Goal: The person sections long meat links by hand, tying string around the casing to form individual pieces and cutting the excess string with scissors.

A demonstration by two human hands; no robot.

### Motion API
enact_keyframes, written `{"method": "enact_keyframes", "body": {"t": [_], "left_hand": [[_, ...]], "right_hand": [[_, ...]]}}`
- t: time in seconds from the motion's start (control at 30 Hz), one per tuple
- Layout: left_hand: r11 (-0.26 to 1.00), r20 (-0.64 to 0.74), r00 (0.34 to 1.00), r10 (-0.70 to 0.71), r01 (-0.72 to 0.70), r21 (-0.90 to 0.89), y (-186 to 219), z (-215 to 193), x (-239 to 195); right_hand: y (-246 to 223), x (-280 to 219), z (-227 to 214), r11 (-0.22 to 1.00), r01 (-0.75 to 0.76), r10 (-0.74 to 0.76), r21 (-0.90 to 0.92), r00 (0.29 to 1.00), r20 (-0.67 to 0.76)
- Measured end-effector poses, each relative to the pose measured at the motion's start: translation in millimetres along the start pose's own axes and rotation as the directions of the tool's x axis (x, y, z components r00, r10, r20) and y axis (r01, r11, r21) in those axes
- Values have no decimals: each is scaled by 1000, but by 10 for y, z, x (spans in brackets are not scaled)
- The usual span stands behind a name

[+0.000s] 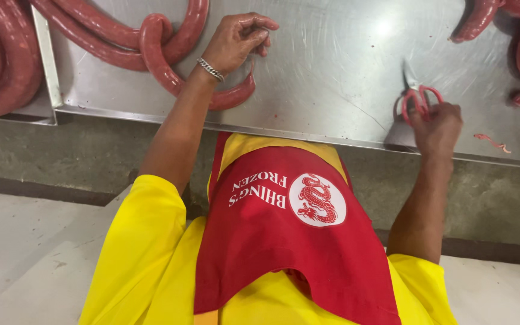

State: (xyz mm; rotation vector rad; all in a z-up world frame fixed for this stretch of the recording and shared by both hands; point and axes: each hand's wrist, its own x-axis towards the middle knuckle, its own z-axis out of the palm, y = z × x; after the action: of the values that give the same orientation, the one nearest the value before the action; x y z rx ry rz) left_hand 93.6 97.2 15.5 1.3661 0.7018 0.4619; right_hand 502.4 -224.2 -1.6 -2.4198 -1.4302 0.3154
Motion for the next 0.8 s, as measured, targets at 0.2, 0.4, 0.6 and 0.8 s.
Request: {"method": "enact_keyframes", "body": {"t": [0.2, 0.4, 0.6, 0.8], "left_hand": [[997, 36, 997, -70, 71, -21, -135, -20, 202], [994, 104, 989, -106, 109, -20, -131, 54, 350], [985, 133, 986, -95, 75, 154, 31, 21, 317], [976, 120, 986, -115, 90, 200, 33, 37, 292]], "right_hand": [[-1054, -196, -345, 796, -212, 84, 567, 966, 243], [-2377, 61, 66, 983, 170, -180, 67, 838, 515], [-2768, 443, 305, 976, 216, -168, -5, 774, 610], [-2807, 556, 516, 985, 172, -152, 17, 808, 569]]}}
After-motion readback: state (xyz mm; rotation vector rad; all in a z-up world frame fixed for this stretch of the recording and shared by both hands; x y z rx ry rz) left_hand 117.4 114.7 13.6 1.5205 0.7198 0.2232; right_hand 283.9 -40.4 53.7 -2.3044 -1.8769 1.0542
